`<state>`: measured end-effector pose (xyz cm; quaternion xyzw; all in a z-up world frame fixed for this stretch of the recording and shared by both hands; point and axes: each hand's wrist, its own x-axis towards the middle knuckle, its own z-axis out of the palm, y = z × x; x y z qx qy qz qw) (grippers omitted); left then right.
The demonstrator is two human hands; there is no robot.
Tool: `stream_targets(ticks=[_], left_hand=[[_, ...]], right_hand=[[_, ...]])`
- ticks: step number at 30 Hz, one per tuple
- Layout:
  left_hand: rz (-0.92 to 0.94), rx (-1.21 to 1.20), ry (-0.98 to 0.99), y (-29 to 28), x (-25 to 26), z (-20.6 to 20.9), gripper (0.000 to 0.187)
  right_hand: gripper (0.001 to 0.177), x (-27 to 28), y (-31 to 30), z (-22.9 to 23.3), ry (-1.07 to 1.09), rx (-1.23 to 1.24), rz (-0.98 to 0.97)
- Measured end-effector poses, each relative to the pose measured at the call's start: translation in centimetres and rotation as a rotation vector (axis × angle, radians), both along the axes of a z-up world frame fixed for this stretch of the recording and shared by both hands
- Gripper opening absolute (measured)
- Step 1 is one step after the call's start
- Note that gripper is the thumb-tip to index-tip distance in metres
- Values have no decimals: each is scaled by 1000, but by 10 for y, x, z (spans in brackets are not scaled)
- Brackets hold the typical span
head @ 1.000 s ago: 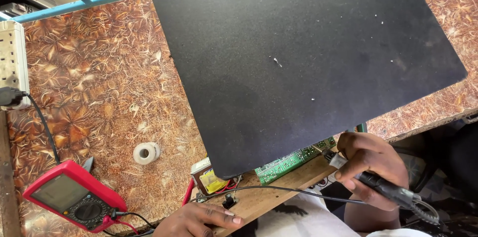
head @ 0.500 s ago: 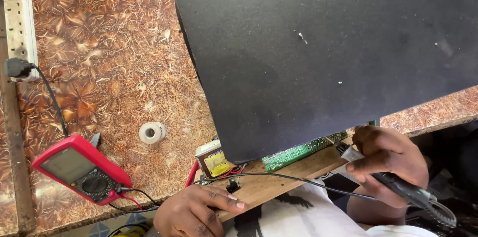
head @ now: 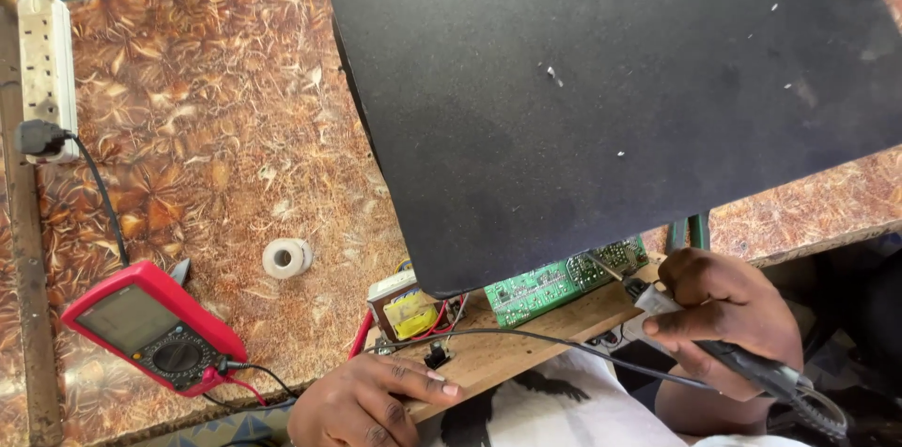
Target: Soldering components on a circuit board inside a speaker housing and using pliers to trim wires.
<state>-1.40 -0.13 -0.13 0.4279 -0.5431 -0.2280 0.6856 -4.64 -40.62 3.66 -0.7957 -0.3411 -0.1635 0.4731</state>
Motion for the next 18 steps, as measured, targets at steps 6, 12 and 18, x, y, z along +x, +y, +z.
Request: stream_targets(ticks=[6,12,18], left_hand=[[94,41,140,-4,-13,13,44],[73,-11,109,-6,-11,0,37],[94,14,23,-7,-7,-2,41]], right_hand=[[10,-17,3,12,100,-90,-114],[17,-22,3,-1,40,-199,-110],[9,-21,-16,-32,-103,186,-252]])
